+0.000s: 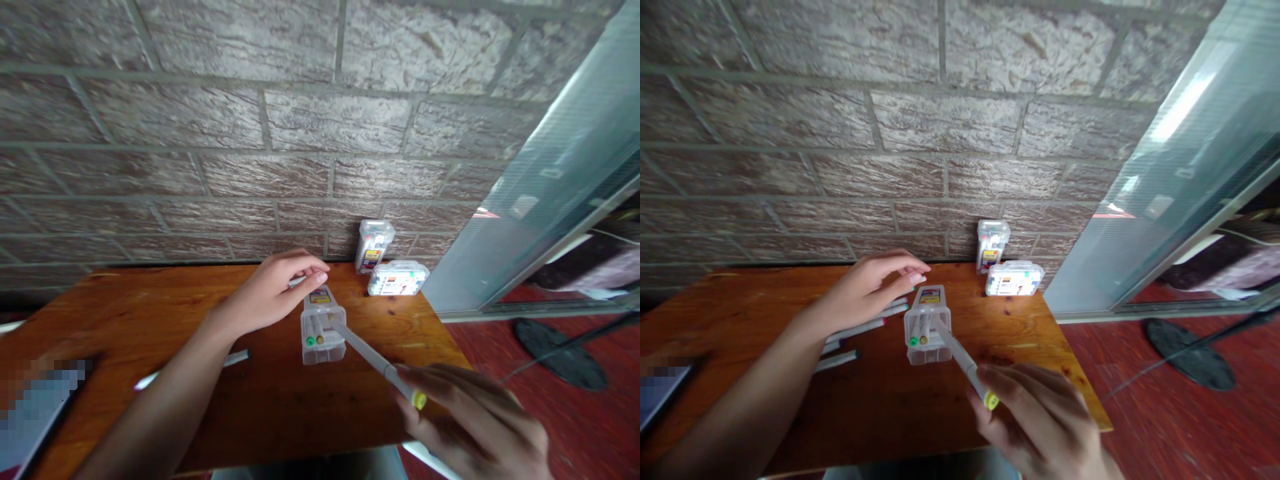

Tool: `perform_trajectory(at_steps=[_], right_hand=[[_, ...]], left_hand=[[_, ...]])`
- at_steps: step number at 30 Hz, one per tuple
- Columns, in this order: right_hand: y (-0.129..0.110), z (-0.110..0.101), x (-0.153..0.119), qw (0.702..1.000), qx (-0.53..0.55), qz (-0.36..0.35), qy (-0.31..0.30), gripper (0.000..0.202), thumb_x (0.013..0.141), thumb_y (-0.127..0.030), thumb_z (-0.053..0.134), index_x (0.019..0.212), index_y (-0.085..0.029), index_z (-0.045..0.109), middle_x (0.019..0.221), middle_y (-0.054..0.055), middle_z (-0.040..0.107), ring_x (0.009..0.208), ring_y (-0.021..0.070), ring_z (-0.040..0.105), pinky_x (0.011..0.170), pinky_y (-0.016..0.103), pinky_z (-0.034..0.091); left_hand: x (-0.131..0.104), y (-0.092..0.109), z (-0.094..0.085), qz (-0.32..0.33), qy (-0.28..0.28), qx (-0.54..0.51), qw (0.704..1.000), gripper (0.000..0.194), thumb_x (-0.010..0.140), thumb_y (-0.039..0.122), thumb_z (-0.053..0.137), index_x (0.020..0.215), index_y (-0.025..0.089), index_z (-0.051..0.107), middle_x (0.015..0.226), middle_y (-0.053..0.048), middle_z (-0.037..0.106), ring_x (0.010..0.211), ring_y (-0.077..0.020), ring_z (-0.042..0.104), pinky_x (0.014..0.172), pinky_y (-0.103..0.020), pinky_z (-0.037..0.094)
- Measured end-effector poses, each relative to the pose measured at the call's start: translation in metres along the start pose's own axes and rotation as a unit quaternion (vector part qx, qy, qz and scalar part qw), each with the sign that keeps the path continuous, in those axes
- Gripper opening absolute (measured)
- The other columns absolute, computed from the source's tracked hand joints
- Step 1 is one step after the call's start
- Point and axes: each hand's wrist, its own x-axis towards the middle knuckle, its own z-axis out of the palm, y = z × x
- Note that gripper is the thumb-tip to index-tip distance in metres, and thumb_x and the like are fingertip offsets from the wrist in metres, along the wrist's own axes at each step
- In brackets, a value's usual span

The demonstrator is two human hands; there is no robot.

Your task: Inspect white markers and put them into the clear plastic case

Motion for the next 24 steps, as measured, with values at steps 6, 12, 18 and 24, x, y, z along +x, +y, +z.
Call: perform_trajectory(at_steps=[6,12,18,24], right_hand=[[-0.007,0.02,0.014,0.998,0.016,-0.041,-0.04,0.014,0.105,-0.009,0.061,0.114,-0.016,0.067,0.085,0.005,0.084,0.067,0.0162,0.081,0.06,0.025,0.065],[-0.008,0.042,0.017,0.995,-0.021,-0.059,-0.078,0.014,0.108,-0.01,0.053,0.111,-0.012,0.067,0.083,0.007,0.083,0.066,0.0187,0.08,0.058,0.029,0.065],[-0.006,0.064,0.016,0.993,-0.04,-0.031,-0.109,0.019,0.107,-0.012,0.053,0.105,-0.014,0.071,0.093,0.01,0.085,0.073,0.0181,0.081,0.066,0.025,0.065],[-0.003,0.085,0.01,0.985,-0.054,0.008,-0.161,0.014,0.101,-0.011,0.06,0.107,-0.015,0.072,0.092,0.008,0.085,0.07,0.0194,0.081,0.062,0.025,0.061]], left_hand=[[-0.029,-0.014,0.017,-0.049,0.062,-0.028,0.997,0.029,0.107,0.04,0.061,0.119,0.02,0.077,0.113,-0.008,0.081,0.102,-0.0215,0.077,0.094,-0.033,0.059],[-0.067,-0.029,0.037,-0.137,0.137,-0.064,0.979,0.032,0.106,0.045,0.062,0.123,0.021,0.075,0.125,-0.01,0.08,0.109,-0.0256,0.076,0.094,-0.039,0.063],[-0.081,-0.048,0.068,-0.114,0.193,-0.048,0.973,0.03,0.11,0.04,0.054,0.124,0.02,0.072,0.121,-0.011,0.078,0.114,-0.026,0.073,0.102,-0.041,0.056],[-0.09,-0.065,0.086,-0.085,0.186,-0.058,0.977,0.039,0.111,0.045,0.047,0.129,0.019,0.069,0.123,-0.014,0.074,0.114,-0.0284,0.07,0.1,-0.042,0.054]])
